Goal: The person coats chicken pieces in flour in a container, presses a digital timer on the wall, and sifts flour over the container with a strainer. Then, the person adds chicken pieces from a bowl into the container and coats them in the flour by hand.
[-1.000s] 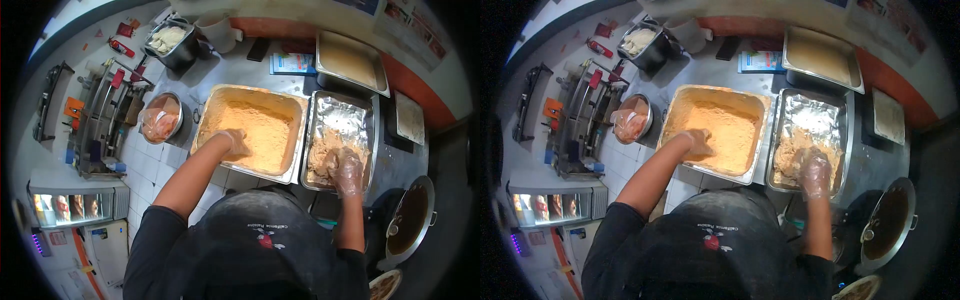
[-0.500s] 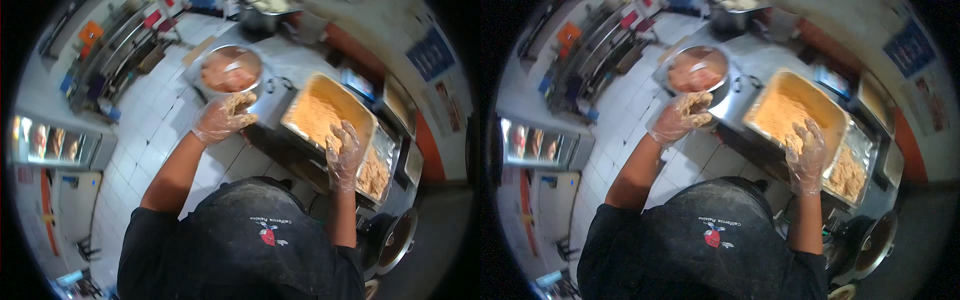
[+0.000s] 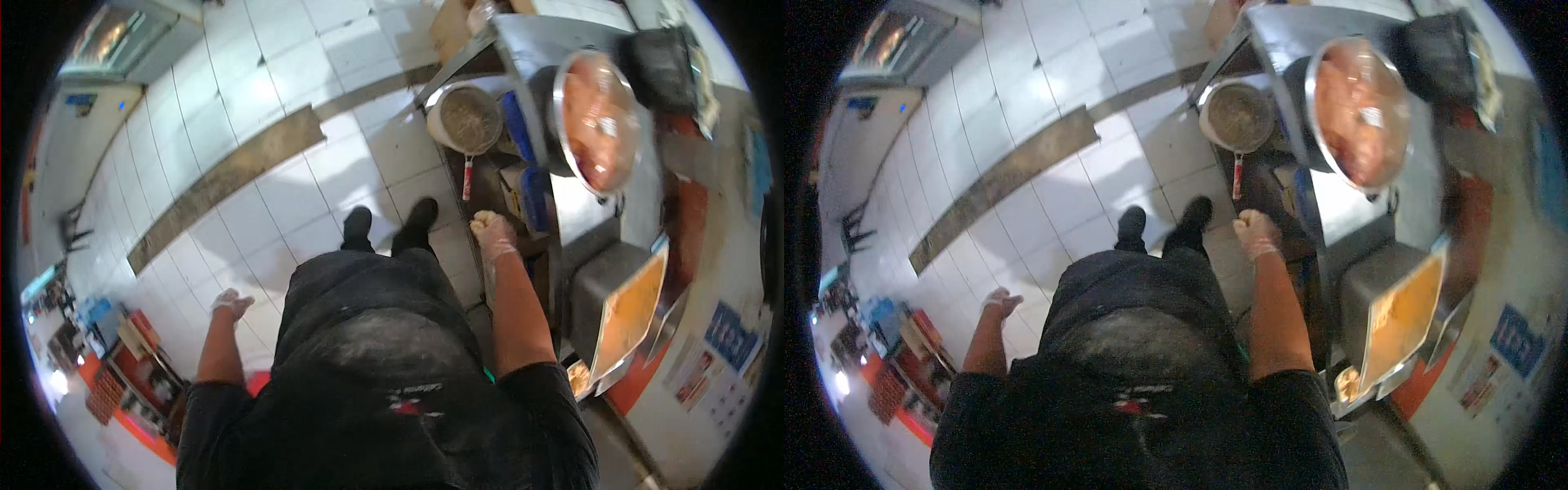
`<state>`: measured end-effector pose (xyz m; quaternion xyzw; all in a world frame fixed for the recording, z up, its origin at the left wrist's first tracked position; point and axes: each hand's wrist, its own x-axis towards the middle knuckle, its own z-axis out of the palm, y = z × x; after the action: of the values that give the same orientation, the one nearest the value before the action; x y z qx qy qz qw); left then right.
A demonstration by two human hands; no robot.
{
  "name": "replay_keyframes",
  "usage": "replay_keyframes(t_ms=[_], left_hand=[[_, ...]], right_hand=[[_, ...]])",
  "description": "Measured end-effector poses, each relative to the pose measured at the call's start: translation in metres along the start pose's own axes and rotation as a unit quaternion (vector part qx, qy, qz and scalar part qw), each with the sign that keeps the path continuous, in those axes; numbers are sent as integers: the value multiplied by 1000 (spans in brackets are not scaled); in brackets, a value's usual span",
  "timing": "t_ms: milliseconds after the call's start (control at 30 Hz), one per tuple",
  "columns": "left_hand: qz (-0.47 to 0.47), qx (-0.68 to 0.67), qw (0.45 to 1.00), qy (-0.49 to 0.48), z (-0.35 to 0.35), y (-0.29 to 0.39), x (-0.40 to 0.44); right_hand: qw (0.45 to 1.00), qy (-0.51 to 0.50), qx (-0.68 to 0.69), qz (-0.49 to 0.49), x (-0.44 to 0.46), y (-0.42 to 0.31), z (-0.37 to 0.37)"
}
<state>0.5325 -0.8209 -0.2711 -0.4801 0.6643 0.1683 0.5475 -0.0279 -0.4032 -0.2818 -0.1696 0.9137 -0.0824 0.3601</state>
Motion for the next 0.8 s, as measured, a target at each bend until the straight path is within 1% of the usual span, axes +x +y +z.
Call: replay_keyframes(t_ms=[33, 100, 133, 167, 200, 233, 267, 300, 333, 367, 400, 433, 500, 533, 567, 600, 633, 700, 733, 800], left_hand=[[-19, -9, 1000, -13, 32, -20, -1], [14, -91, 996, -10, 97, -47, 4], [85, 1, 996, -28, 116, -48, 1], [160, 87, 982, -44, 128, -46, -6], [235, 167, 956, -55, 147, -44, -9], [261, 168, 950, -31, 190, -57, -13], [287, 170, 943, -6, 225, -65, -12], [186, 72, 975, -93, 215, -41, -17], [85, -31, 978, -188, 198, -9, -30], [-33, -120, 959, -254, 172, 33, -45], [-82, -177, 944, -265, 178, 41, -43], [-86, -235, 932, -263, 195, 35, -37], [-86, -311, 907, -271, 221, 26, -21], [-94, -331, 901, -263, 201, 45, -22], [-102, -351, 896, -253, 184, 61, -22], [-111, -370, 890, -243, 176, 68, -22], [-74, -403, 882, -233, 204, 45, -12], [-38, -439, 876, -196, 209, 36, -8], [-20, -457, 872, -177, 208, 35, -9], [-51, -404, 896, -178, 189, 47, -8]], right_hand=[[998, -22, -50, 22, 29, 6, 2], [985, -69, -117, 104, 96, 14, 5], [991, -19, -89, 97, 129, 36, 18], [994, 33, -62, 89, 161, 60, 28], [992, 66, -80, 66, 196, 80, 42], [989, 99, -99, 44, 230, 101, 57], [987, 101, -116, 37, 259, 115, 68], [986, 81, -138, 39, 281, 123, 78], [984, 51, -163, 53, 300, 128, 87], [980, 29, -184, 64, 316, 133, 97], [976, 20, -204, 71, 327, 135, 104], [974, 26, -215, 66, 331, 134, 106], [974, 85, -208, 11, 313, 107, 99], [973, 116, -201, -17, 309, 106, 95], [987, 155, -33, -9, 310, 122, 99], [983, 183, -31, 3, 304, 123, 93], [977, 210, -29, 14, 295, 117, 85], [963, 268, -7, 30, 281, 113, 69], [955, 294, 29, 39, 276, 117, 58], [933, 332, 123, 66, 276, 133, 31]])
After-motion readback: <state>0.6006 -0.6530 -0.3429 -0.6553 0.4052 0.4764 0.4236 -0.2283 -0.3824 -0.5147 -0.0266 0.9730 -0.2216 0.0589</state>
